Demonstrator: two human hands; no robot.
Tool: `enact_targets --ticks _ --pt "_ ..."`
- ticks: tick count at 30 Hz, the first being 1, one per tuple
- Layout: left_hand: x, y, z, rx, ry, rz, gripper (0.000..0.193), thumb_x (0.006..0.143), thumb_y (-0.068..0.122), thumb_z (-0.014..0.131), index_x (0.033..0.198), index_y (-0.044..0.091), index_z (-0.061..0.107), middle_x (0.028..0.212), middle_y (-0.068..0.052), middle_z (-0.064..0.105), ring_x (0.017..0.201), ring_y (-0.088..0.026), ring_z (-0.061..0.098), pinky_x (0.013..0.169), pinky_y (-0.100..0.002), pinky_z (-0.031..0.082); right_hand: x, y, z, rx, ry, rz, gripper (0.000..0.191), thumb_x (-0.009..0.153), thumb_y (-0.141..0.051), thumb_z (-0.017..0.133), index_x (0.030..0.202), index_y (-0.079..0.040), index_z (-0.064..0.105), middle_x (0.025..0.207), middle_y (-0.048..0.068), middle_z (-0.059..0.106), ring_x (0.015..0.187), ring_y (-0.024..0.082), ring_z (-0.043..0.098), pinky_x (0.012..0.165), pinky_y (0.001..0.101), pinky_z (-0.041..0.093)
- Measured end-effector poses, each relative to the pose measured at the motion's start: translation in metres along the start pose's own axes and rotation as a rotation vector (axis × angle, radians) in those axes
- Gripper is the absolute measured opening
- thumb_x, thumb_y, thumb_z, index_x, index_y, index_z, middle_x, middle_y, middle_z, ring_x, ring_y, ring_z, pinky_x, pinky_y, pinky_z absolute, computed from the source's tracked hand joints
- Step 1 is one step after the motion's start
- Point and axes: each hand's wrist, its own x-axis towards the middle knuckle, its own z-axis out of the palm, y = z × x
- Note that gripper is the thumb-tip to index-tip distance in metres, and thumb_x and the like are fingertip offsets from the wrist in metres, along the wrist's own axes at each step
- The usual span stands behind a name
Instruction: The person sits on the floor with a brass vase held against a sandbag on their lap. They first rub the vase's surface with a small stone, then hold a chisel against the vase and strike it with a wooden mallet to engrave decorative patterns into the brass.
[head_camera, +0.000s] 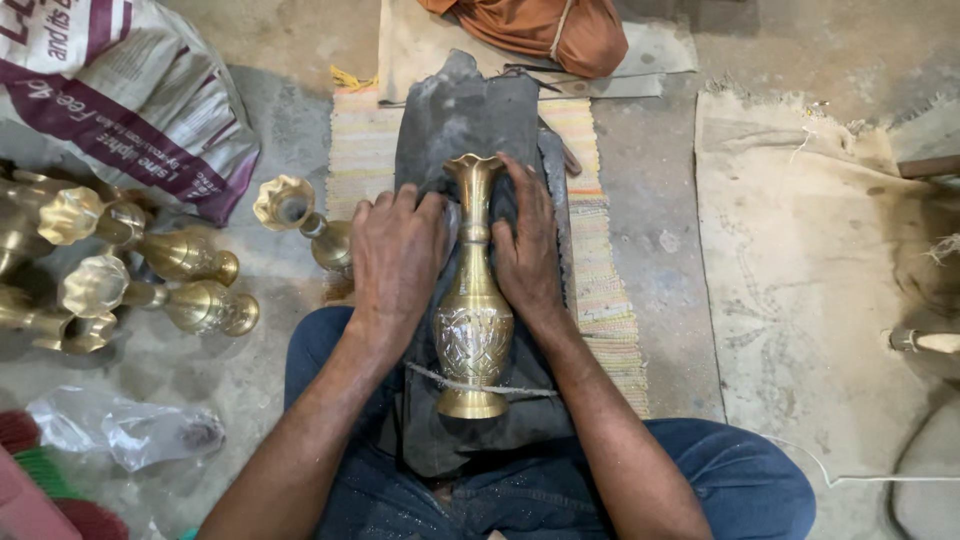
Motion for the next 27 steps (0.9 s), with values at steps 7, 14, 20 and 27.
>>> enact_targets --ticks 7,14,20,27 --pt "-0.051 0.004 -0.021 -0.045 -0.034 -0.034 0.015 0.091 0.014 0.07 0.102 0.004 0.072 0.095 -0.014 0.067 0.091 -0.032 0.066 0.08 -0.047 0.047 -0.005 0.012 0.001 -0.033 0.016 0.009 0.071 0.091 0.0 0.05 0.16 -0.009 0.036 0.162 0.016 0.043 0.156 0.038 0.035 0.132 0.0498 0.025" --pt "-0.014 -0.005 -0.007 0.003 0.003 0.007 0.012 0.095 0.015 0.07 0.098 0.004 0.071 0.097 -0.014 0.068 0.094 -0.03 0.067 0.083 -0.046 0.048 -0.002 -0.006 0.001 -0.004 -0.007 0.0 0.073 0.089 0.001 0.051 0.16 -0.008 0.035 0.161 0.018 0.042 0.155 0.038 0.034 0.13 0.0505 0.023" --pt "-0.058 -0.003 -0.014 -0.045 -0.041 -0.052 0.017 0.092 0.016 0.072 0.105 0.006 0.073 0.095 -0.013 0.068 0.09 -0.03 0.066 0.08 -0.046 0.047 -0.003 0.009 0.002 -0.017 0.016 -0.014 0.072 0.091 0.0 0.051 0.16 -0.009 0.035 0.163 0.016 0.043 0.156 0.036 0.035 0.133 0.0483 0.024" --pt "-0.016 -0.005 0.002 0.04 -0.018 0.019 0.014 0.091 0.017 0.073 0.1 0.006 0.071 0.097 -0.012 0.068 0.094 -0.029 0.067 0.085 -0.047 0.048 -0.005 0.002 0.003 -0.006 0.001 -0.025 0.073 0.09 0.001 0.052 0.16 -0.008 0.035 0.162 0.016 0.043 0.156 0.038 0.034 0.132 0.0492 0.021"
